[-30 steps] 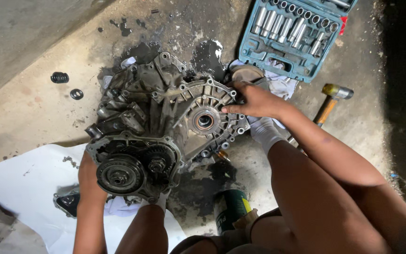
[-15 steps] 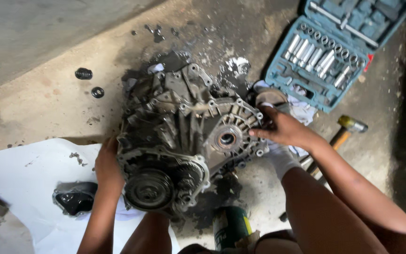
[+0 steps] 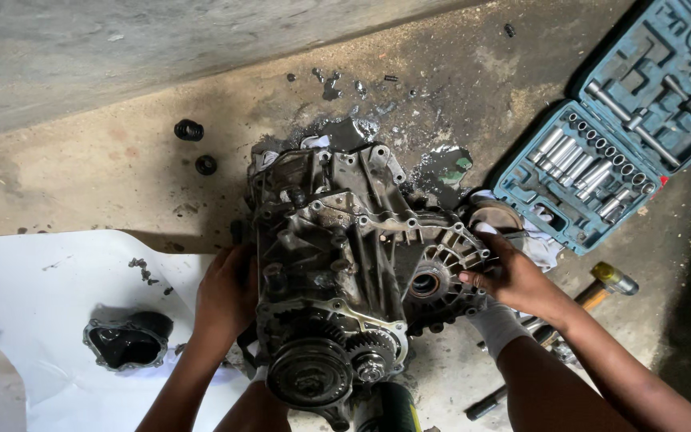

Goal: The person sits on the floor and works on a disassembled engine block. They use a hammer to tap parts, remove and reposition components, and wipe surfaces with a cloth. The person repeatedly adjusts the engine halves and uses tools from a nearby kit.

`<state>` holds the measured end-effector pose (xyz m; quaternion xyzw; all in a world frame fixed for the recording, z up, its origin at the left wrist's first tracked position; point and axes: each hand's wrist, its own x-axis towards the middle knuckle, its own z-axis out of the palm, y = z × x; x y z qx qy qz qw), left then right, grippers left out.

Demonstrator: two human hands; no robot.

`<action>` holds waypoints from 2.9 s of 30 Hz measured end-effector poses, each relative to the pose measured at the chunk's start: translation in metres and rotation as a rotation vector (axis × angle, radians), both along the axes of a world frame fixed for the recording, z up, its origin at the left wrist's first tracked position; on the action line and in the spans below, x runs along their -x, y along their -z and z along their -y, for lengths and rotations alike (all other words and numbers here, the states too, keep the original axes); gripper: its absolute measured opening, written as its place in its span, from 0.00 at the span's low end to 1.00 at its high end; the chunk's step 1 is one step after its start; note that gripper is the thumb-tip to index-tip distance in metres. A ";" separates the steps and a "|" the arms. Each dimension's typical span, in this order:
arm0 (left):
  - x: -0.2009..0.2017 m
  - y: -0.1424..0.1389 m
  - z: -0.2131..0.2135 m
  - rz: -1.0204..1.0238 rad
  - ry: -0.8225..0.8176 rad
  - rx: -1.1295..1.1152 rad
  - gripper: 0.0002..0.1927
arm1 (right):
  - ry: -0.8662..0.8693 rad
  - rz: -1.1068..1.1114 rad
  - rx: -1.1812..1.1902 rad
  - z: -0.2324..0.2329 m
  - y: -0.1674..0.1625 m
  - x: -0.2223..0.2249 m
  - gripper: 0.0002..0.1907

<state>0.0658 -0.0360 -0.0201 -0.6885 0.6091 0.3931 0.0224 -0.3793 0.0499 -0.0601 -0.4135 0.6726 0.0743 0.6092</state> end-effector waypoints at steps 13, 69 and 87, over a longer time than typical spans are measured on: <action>-0.022 0.012 -0.001 -0.099 0.088 -0.056 0.25 | -0.140 -0.001 0.119 0.010 0.009 0.007 0.48; -0.005 0.076 0.103 -0.653 0.346 -0.044 0.18 | -0.093 0.060 0.487 0.156 0.012 -0.198 0.16; -0.010 0.055 0.106 -0.653 0.423 0.061 0.15 | -0.206 0.044 0.407 0.156 0.000 -0.203 0.15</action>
